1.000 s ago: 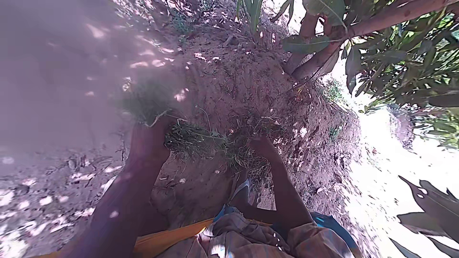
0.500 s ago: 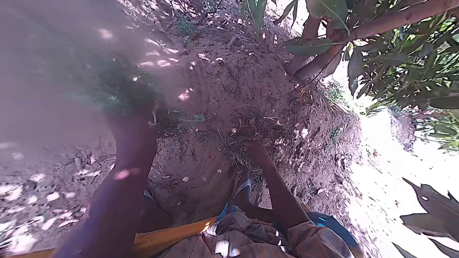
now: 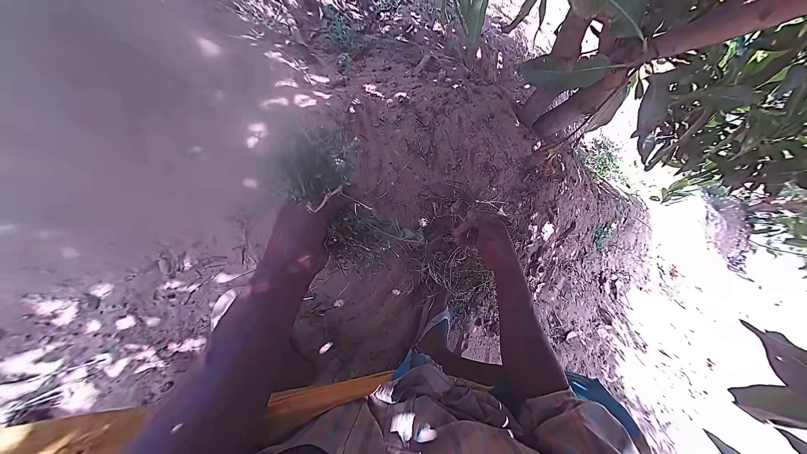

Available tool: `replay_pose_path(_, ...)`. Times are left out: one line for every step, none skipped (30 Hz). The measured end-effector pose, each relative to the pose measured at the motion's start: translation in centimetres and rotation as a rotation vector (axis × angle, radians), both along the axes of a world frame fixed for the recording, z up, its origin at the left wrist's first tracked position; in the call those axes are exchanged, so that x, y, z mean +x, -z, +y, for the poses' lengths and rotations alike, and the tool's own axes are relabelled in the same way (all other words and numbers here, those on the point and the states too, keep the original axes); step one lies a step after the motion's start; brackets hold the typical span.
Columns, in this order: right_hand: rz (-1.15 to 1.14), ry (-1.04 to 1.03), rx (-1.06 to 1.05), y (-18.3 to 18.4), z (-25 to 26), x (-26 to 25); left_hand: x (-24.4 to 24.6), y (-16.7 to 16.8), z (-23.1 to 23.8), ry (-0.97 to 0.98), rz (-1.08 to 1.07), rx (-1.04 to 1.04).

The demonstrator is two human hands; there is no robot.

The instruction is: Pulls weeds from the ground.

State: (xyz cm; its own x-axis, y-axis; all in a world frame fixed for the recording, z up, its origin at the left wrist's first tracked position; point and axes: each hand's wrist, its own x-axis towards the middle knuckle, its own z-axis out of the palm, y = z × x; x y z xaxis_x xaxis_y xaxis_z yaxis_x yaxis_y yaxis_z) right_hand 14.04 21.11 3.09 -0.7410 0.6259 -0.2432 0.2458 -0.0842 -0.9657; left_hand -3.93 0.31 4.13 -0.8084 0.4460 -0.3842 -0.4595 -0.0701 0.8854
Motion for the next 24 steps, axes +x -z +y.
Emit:
replay_pose_path(0.069,-0.050,-0.024,-0.3,-0.7,-0.4,0.8,-0.2,0.3,0.054,-0.037,-0.045)
replay_pose_path(0.113,-0.110,-0.038,-0.6,-1.4,-0.7,1.6,-0.9,0.4,0.132,-0.042,-0.107)
replay_pose_path(0.143,-0.174,-0.050,-0.8,-2.2,-1.1,2.4,-2.0,0.3,0.226,-0.025,-0.156)
replay_pose_path(0.168,-0.233,-0.066,-0.7,-3.0,-1.6,3.1,-2.5,0.2,0.280,0.004,-0.175)
replay_pose_path(0.189,-0.281,-0.101,-0.5,-4.0,-2.1,3.6,-2.5,0.1,0.289,0.027,-0.172)
replay_pose_path(0.198,-0.309,-0.130,-0.2,-5.0,-2.6,3.8,-2.2,0.0,0.316,0.019,-0.139)
replay_pose_path(0.196,-0.316,-0.143,0.0,-6.0,-3.0,3.7,-1.7,-0.1,0.333,0.009,-0.110)
replay_pose_path(0.182,-0.305,-0.150,0.3,-7.0,-3.3,3.5,-1.2,-0.2,0.332,0.009,-0.107)
replay_pose_path(0.168,-0.294,-0.160,0.5,-7.7,-3.5,3.3,-1.1,-0.3,0.321,0.016,-0.107)
replay_pose_path(0.154,-0.291,-0.162,0.6,-8.2,-3.8,3.1,-1.0,-0.3,0.295,0.028,-0.117)
replay_pose_path(0.137,-0.292,-0.156,0.6,-8.6,-4.0,2.9,-1.1,-0.4,0.264,0.028,-0.121)
replay_pose_path(0.126,-0.286,-0.152,0.5,-9.0,-4.4,2.8,-1.0,-0.6,0.241,0.032,-0.126)
replay_pose_path(0.121,-0.284,-0.153,0.5,-9.3,-4.6,2.6,-0.8,-0.9,0.228,0.036,-0.131)
replay_pose_path(0.125,-0.291,-0.167,0.4,-9.6,-4.9,2.4,-0.5,-1.3,0.223,0.044,-0.127)
replay_pose_path(0.128,-0.291,-0.181,0.5,-9.8,-5.1,2.1,0.0,-1.7,0.219,0.080,-0.127)
replay_pose_path(0.132,-0.272,-0.186,0.7,-10.1,-5.3,1.8,0.4,-2.3,0.218,0.131,-0.117)
replay_pose_path(0.119,-0.240,-0.168,1.0,-10.4,-5.5,1.5,0.4,-2.7,0.193,0.183,-0.125)
replay_pose_path(0.070,-0.198,-0.113,1.4,-10.7,-5.6,1.1,0.3,-3.1,0.139,0.202,-0.103)
replay_pose_path(-0.025,-0.175,-0.030,2.1,-10.8,-5.8,0.6,0.4,-3.2,0.070,0.163,-0.083)
replay_pose_path(-0.152,-0.191,0.051,3.0,-10.5,-5.8,0.0,0.4,-3.4,-0.012,0.122,-0.032)
replay_pose_path(-0.295,-0.233,0.120,4.2,-9.8,-5.7,-0.6,0.7,-3.7,-0.078,0.083,0.039)
replay_pose_path(-0.440,-0.268,0.140,5.3,-8.9,-5.5,-1.3,1.1,-3.9,-0.124,0.064,0.098)
replay_pose_path(-0.551,-0.276,0.132,6.3,-7.8,-5.1,-1.9,1.3,-4.2,-0.161,0.050,0.121)
replay_pose_path(-0.611,-0.246,0.124,7.1,-6.6,-4.5,-2.3,1.5,-4.4,-0.185,0.042,0.112)
